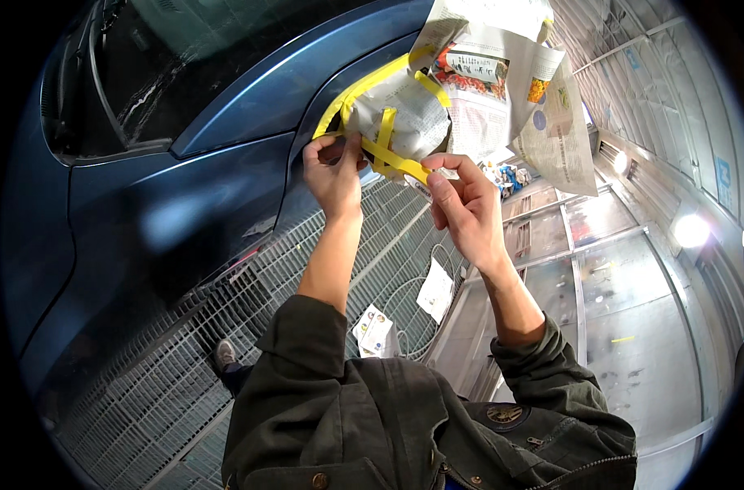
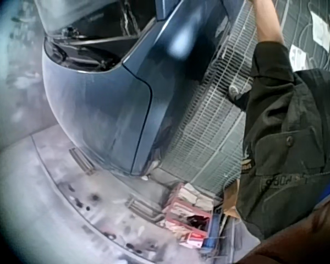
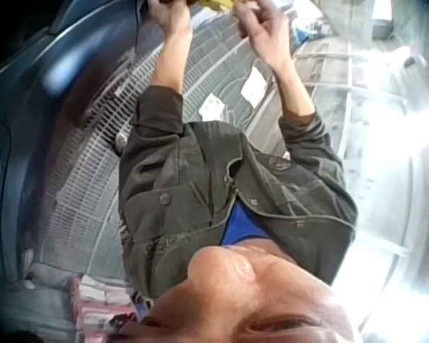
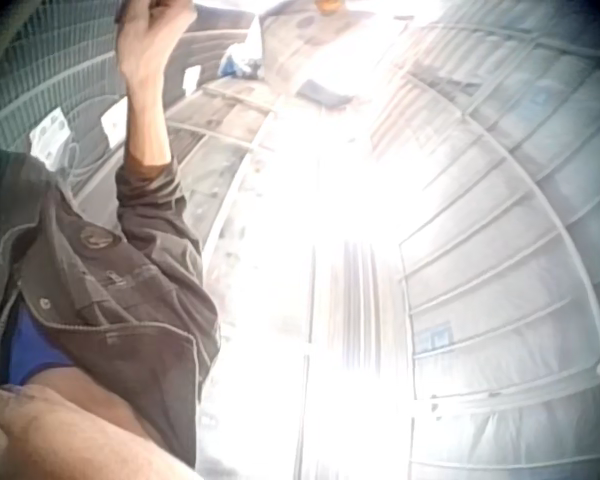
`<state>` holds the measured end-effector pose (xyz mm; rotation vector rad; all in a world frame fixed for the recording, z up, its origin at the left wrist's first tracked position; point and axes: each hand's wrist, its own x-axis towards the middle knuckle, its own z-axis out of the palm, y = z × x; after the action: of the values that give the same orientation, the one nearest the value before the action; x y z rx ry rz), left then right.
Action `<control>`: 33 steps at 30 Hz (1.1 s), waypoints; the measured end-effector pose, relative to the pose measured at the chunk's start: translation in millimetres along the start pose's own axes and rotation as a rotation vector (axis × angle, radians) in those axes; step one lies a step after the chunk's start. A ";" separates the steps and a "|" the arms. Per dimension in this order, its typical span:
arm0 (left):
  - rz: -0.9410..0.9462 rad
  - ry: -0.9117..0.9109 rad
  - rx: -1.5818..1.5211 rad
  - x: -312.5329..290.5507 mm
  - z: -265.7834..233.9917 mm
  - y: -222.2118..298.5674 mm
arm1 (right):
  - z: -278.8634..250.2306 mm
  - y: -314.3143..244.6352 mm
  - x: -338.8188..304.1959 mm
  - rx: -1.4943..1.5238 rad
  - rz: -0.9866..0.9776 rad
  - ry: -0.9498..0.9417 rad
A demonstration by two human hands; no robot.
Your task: The person covers the front fender and hood of a blue car with newspaper sheets, securing them with yellow masking tape. They smooth the paper and tape along the edges to protect the surrounding paint while preparing a section for work.
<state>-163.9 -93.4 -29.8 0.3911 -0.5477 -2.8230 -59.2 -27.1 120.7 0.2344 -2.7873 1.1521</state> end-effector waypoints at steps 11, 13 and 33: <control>-0.081 -0.327 0.109 -4.6 -11.9 9.0 | 3.0 24.0 -7.1 0.050 0.021 0.034; -0.041 -0.327 0.094 -9.9 -8.3 10.6 | 2.2 26.1 -7.6 0.008 0.017 0.038; 0.597 -0.277 0.654 -6.7 -9.8 -2.0 | -18.5 46.5 -4.8 -0.209 0.152 -0.046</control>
<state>-155.0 -93.0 -37.9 -0.0676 -1.3856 -2.0740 -62.3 19.0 100.8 0.0304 -2.9816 0.8820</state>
